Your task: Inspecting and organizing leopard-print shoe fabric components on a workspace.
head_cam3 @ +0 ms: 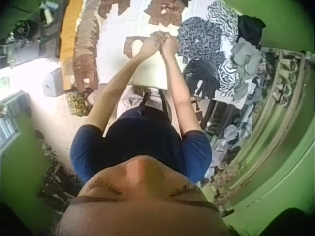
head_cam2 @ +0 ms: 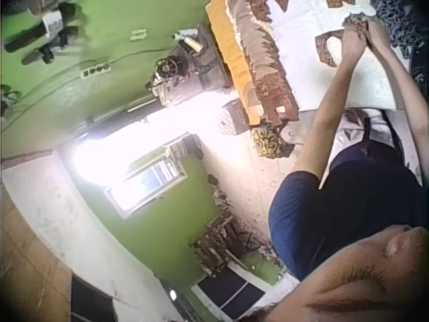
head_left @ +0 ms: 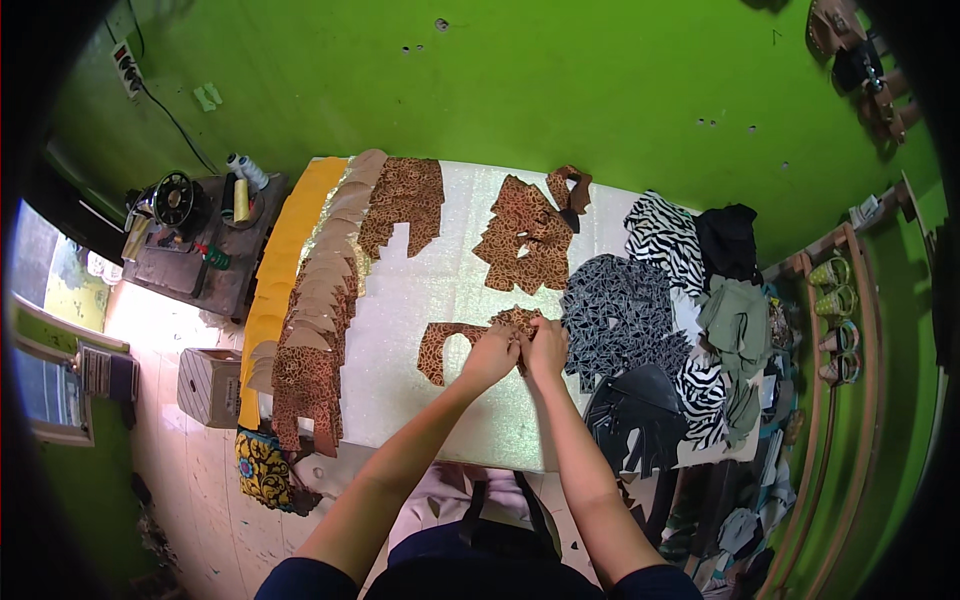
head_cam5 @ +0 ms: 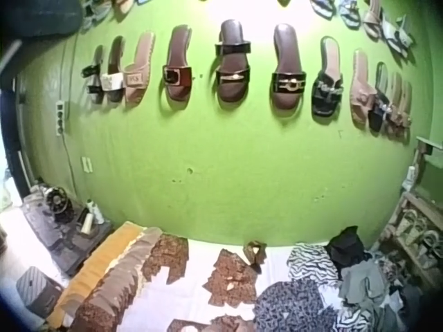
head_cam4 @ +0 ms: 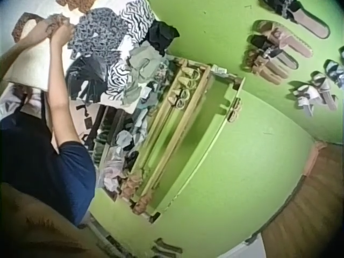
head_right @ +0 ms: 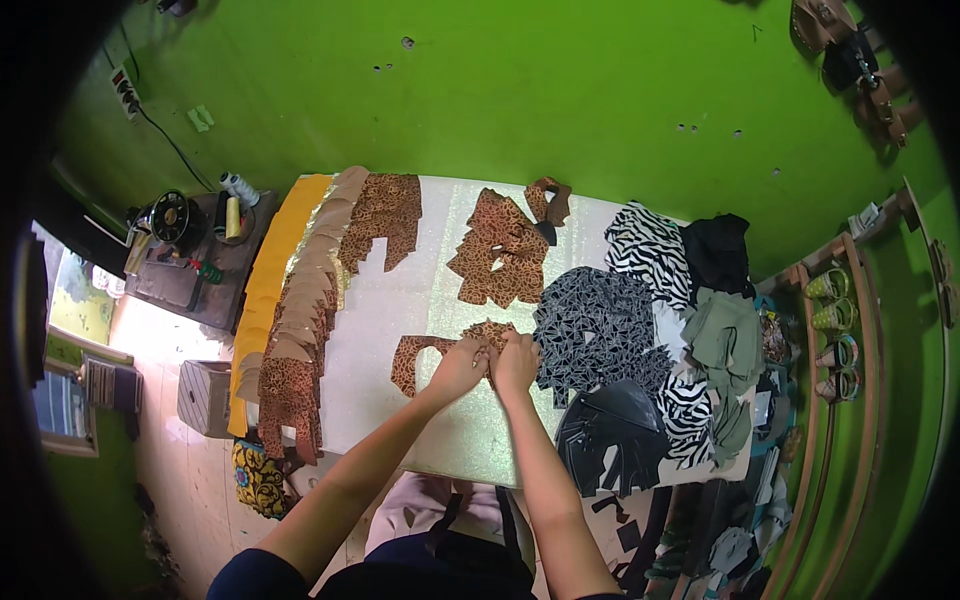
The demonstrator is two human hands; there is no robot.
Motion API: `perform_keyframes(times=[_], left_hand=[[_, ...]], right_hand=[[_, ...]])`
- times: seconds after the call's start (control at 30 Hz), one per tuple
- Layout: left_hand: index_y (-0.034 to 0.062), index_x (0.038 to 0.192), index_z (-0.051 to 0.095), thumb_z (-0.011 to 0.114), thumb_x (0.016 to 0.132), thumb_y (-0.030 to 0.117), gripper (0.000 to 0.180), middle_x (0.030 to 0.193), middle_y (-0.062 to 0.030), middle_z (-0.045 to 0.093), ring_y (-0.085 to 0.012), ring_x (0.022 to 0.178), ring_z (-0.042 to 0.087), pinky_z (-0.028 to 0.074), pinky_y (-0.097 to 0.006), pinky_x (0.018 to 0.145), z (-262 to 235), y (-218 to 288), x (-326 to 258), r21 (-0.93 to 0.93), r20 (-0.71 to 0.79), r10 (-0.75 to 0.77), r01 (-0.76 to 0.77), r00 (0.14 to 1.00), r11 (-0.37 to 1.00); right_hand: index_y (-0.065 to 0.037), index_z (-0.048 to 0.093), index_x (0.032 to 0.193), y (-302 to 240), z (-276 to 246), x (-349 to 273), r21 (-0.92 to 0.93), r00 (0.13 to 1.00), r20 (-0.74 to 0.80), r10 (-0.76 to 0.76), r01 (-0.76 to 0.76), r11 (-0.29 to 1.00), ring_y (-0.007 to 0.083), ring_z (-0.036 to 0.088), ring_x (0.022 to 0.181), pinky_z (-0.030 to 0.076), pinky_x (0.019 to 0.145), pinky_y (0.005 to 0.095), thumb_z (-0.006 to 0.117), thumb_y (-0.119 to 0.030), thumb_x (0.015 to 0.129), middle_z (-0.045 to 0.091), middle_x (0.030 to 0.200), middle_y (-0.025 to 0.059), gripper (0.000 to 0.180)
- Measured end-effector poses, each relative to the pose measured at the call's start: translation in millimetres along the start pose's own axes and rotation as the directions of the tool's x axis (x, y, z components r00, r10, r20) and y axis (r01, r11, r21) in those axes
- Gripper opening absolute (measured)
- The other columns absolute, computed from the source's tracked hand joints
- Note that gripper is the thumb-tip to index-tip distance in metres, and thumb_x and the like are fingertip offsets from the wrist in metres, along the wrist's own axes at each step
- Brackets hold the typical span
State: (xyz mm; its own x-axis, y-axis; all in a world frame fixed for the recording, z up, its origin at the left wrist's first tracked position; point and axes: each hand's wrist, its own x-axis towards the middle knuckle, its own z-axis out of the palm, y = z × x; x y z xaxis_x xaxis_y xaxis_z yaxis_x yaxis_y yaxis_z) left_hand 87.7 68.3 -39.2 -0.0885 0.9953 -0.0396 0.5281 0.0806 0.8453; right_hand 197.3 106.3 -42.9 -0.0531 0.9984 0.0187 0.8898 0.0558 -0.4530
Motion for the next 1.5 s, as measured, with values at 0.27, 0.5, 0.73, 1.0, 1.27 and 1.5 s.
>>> perform_keyframes(times=[0.27,0.5,0.73,1.0,1.27,1.5], left_hand=[[-0.0092,0.104,0.053,0.054,0.083,0.031,0.045,0.089,-0.0250,0.061,-0.0297,0.083,0.062,0.048,-0.034,0.074,-6,17,7,-0.203,-0.004,-0.289,0.282,0.957,0.938],[-0.0024,0.112,0.049,0.063,0.079,0.017,0.041,0.108,-0.0177,0.048,-0.0241,0.088,0.058,0.047,-0.030,0.078,-33,3,6,-0.137,-0.216,0.045,-0.076,0.975,0.988],[0.0021,0.097,0.059,0.057,0.083,0.011,0.017,0.063,-0.0030,0.056,-0.0107,0.057,0.051,0.042,-0.025,0.055,-68,5,-1,-0.146,0.074,-0.173,0.182,0.982,0.972],[-0.0008,0.096,0.059,0.058,0.084,0.016,0.021,0.073,-0.0047,0.062,-0.0090,0.065,0.055,0.043,-0.023,0.059,-81,-38,-11,-0.378,0.013,-0.267,0.252,0.964,0.891],[0.0010,0.082,0.062,0.062,0.079,0.024,0.023,0.067,-0.0123,0.061,-0.0219,0.059,0.058,0.045,-0.031,0.058,-98,-48,-23,-0.032,-0.071,-0.278,0.276,0.958,0.960],[0.0037,0.078,0.062,0.057,0.080,0.032,0.029,0.073,-0.0147,0.062,-0.0325,0.067,0.060,0.046,-0.040,0.060,-101,-65,-28,0.216,-0.074,-0.295,0.304,0.953,0.928]], right_hand=[[-0.003,0.057,0.088,0,-20,-5,0.446,0.970,0.154,-0.188,0.102,0.889,0.0269,0.059,0.073,0.047,0.066,0.0332,0.057,-0.006,0.076,0.059,0.085,0.0149,0.013],[0.000,0.055,0.092,-6,-35,2,0.641,0.959,0.103,-0.263,0.138,0.755,0.0203,0.056,0.078,0.043,0.072,0.0274,0.050,-0.006,0.086,0.055,0.087,0.0109,0.010],[-0.004,0.055,0.094,-30,-40,0,0.761,0.869,0.443,-0.220,-0.235,0.604,0.0128,0.054,0.057,0.043,0.055,0.0249,0.054,-0.009,0.085,0.059,0.086,0.0075,0.010],[0.001,0.055,0.104,-15,-6,-1,0.807,0.927,0.186,-0.326,0.045,0.588,0.0110,0.051,0.056,0.042,0.055,0.0230,0.060,-0.015,0.083,0.059,0.071,0.0033,0.027],[-0.002,0.062,0.087,-47,3,-3,0.509,0.941,0.283,-0.188,0.019,0.860,0.0140,0.055,0.061,0.043,0.059,0.0274,0.062,-0.016,0.079,0.060,0.068,0.0067,0.016],[-0.006,0.061,0.087,-57,25,-14,0.234,0.946,0.283,-0.158,0.091,0.968,0.0266,0.060,0.072,0.046,0.063,0.0365,0.058,-0.024,0.081,0.063,0.081,0.0096,0.019]])
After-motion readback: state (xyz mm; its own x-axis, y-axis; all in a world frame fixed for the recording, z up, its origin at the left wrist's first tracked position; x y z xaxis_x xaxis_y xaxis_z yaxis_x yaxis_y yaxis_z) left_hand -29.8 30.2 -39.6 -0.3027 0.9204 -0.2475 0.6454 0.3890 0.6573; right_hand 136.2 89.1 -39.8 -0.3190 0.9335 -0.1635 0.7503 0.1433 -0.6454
